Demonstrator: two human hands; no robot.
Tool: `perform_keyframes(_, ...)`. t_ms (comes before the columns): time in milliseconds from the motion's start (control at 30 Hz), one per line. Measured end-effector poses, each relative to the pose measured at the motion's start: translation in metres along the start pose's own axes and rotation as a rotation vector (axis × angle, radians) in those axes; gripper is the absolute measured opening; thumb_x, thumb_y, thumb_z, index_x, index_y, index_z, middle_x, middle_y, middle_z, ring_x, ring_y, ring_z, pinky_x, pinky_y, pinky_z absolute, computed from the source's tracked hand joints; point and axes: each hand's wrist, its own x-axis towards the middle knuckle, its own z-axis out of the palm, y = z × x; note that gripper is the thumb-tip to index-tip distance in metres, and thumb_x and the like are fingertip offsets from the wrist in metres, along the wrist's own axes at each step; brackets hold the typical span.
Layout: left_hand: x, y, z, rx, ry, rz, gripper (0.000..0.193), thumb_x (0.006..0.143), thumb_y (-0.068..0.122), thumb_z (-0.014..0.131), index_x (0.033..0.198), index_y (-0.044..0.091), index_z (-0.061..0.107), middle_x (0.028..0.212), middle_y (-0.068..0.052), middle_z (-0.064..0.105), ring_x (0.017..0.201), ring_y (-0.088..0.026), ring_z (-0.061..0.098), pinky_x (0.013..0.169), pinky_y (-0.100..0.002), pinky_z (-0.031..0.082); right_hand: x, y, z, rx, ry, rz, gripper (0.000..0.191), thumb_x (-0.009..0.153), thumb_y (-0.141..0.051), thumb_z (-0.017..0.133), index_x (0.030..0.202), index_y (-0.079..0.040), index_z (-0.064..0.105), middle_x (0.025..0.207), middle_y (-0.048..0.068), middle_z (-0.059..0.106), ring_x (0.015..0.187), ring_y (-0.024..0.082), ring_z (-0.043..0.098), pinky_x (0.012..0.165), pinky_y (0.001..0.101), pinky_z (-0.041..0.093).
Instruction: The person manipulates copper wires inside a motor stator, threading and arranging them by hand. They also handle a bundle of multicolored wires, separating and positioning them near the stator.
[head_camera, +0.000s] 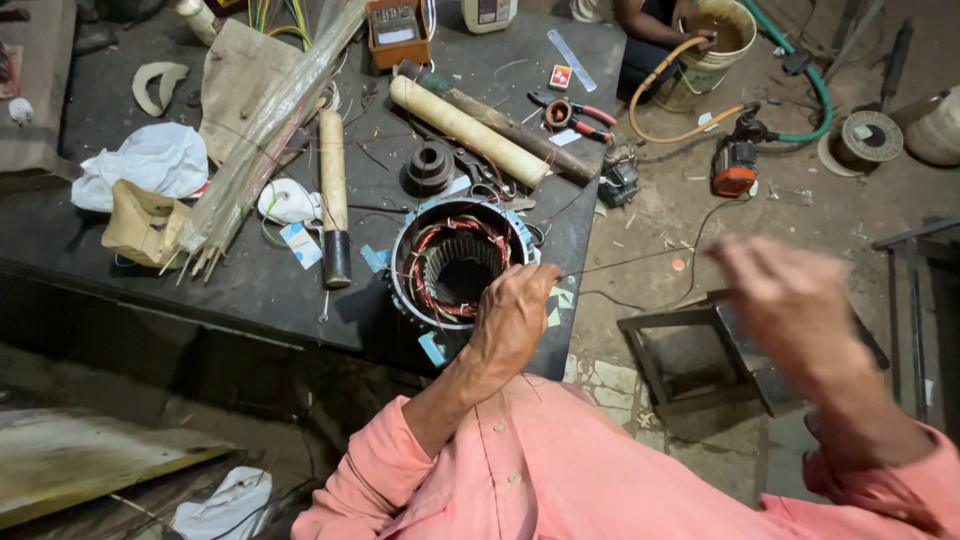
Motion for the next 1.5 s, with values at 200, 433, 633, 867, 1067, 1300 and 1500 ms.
perform_keyframes(200,0.003,0.005,-0.005,0.012,-0.045,-0.007,0.023,0.083,-0.008,0.061,0.104,-0.001,0.066,0.088,-0.017,0.068,0.082,-0.037,0.066,0.074,-0.046,0.053,0.005,0.051,-0.040,0.774,0.078,0.496,0.013,0.108,-0.015,0.063,0.117,-0.007,0.067,0.109,0.013,0.066,0.094,0.025,0.066,0.085,0.0331,0.051)
perform_keyframes(433,0.000,0.008,-0.006,-0.014,0.005,0.024,0.023,0.085,-0.008,0.059,0.105,0.000,0.065,0.089,-0.018,0.066,0.083,-0.038,0.065,0.074,-0.047,0.052,0.087,-0.034,0.004,0.619,-0.447,-0.336,0.053,0.086,-0.046,0.072,0.114,-0.001,0.068,0.109,0.021,0.071,0.101,0.041,0.068,0.089,0.0472,0.054)
perform_keyframes(633,-0.002,0.011,-0.007,0.001,0.027,-0.021,0.019,0.085,-0.008,0.058,0.103,-0.002,0.062,0.087,-0.019,0.064,0.084,-0.040,0.064,0.074,-0.049,0.051,0.087,-0.080,0.041,0.522,-0.550,-0.342,0.024,0.087,-0.007,0.062,0.111,-0.007,0.065,0.083,0.017,0.074,0.073,0.040,0.070,0.063,0.0524,0.053)
perform_keyframes(867,-0.003,0.010,-0.002,-0.064,-0.001,-0.073,0.024,0.101,0.012,0.044,0.100,0.001,0.065,0.087,-0.018,0.064,0.081,-0.038,0.063,0.071,-0.049,0.050,0.070,-0.030,0.026,0.514,-0.602,-0.439,0.039,0.089,-0.010,0.058,0.127,-0.015,0.065,0.084,0.018,0.074,0.071,0.035,0.073,0.062,0.0460,0.057)
perform_keyframes(1067,-0.004,0.010,-0.002,-0.132,-0.014,-0.155,0.035,0.106,0.020,0.038,0.096,0.002,0.065,0.085,-0.018,0.063,0.081,-0.039,0.061,0.074,-0.050,0.049,0.026,0.075,-0.005,0.294,-0.785,-0.133,0.057,0.078,-0.015,0.066,0.134,-0.029,0.065,0.116,0.001,0.077,0.083,0.024,0.079,0.074,0.0382,0.064)
perform_keyframes(1300,-0.004,0.005,-0.003,-0.070,-0.019,-0.096,0.021,0.097,0.006,0.049,0.102,-0.001,0.067,0.087,-0.018,0.064,0.082,-0.038,0.062,0.073,-0.048,0.049,-0.011,0.117,-0.012,0.002,-0.882,0.073,0.044,0.086,-0.024,0.066,0.130,-0.025,0.067,0.122,0.000,0.075,0.095,0.025,0.075,0.084,0.0380,0.061)
perform_keyframes(1500,-0.001,0.017,-0.003,-0.008,-0.043,0.001,0.031,0.084,-0.009,0.058,0.113,-0.006,0.067,0.109,-0.022,0.067,0.101,-0.039,0.065,0.088,-0.045,0.053,0.026,0.103,-0.034,0.228,-0.390,0.029,0.034,0.091,-0.026,0.064,0.122,-0.015,0.069,0.120,0.007,0.073,0.104,0.029,0.071,0.090,0.0398,0.057)
